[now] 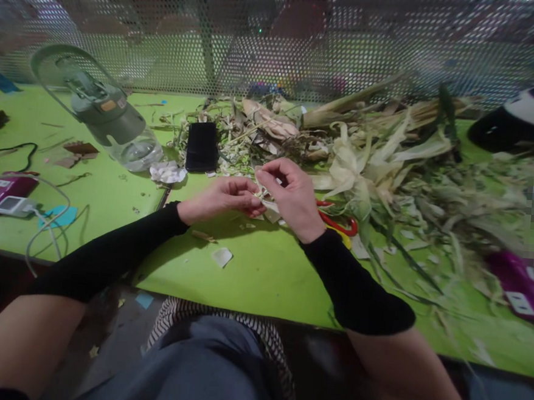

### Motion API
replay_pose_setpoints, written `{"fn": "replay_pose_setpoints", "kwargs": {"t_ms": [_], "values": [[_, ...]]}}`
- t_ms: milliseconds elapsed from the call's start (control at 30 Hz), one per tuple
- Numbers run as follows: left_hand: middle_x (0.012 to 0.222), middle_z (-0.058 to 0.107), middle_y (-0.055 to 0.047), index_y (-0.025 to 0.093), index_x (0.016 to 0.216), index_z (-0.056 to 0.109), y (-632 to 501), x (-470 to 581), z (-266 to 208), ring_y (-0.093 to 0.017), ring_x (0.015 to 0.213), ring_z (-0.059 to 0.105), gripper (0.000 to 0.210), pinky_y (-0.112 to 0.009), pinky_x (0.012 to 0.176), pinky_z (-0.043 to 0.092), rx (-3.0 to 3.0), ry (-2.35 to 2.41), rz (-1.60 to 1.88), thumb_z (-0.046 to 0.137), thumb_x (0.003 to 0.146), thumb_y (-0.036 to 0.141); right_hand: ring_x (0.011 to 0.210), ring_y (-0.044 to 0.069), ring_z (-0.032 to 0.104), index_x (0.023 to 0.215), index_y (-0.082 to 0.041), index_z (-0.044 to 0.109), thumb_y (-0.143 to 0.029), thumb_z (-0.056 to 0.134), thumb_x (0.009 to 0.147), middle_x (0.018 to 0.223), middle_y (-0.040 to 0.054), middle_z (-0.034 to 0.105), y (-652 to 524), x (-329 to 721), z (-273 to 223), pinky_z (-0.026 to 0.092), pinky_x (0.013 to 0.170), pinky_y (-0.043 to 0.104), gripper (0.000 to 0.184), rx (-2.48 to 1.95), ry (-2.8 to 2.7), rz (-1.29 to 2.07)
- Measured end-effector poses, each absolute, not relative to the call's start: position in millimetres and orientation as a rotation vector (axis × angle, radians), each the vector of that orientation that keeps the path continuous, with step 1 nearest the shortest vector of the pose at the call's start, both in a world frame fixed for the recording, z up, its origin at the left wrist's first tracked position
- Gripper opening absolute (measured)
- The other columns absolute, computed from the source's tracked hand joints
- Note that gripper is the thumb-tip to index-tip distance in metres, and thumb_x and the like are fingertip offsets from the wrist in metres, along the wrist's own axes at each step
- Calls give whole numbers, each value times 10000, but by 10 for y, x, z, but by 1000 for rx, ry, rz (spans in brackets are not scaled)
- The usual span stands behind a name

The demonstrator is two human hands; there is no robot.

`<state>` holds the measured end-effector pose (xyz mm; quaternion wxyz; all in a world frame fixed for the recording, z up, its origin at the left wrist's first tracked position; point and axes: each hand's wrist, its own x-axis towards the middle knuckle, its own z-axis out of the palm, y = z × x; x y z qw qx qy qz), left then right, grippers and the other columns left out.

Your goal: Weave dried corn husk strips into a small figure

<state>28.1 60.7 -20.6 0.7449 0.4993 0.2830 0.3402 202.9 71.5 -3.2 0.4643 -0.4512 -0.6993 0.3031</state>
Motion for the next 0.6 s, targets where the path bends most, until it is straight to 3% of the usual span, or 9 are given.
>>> {"fn": "replay_pose_setpoints", "kwargs": {"t_ms": [300,600], "values": [[837,748,-50,133,912,626,564,364,-237,-115,766,694,287,-304,820,540,1064,727,877,782,852,365,705,163,580,940,-225,685,-463,679,890,821,16,688,750,2073,-6,478,653,307,243,-1124,-1765,887],[747,704,12,142,862,634,610,302,-131,-78,690,676,161,-240,737,539,971,808,976,731,884,267,700,165,565,825,-226,677,-404,706,858,781,12,677,732,2073,10,464,661,314,184,-1093,-1797,873]]}}
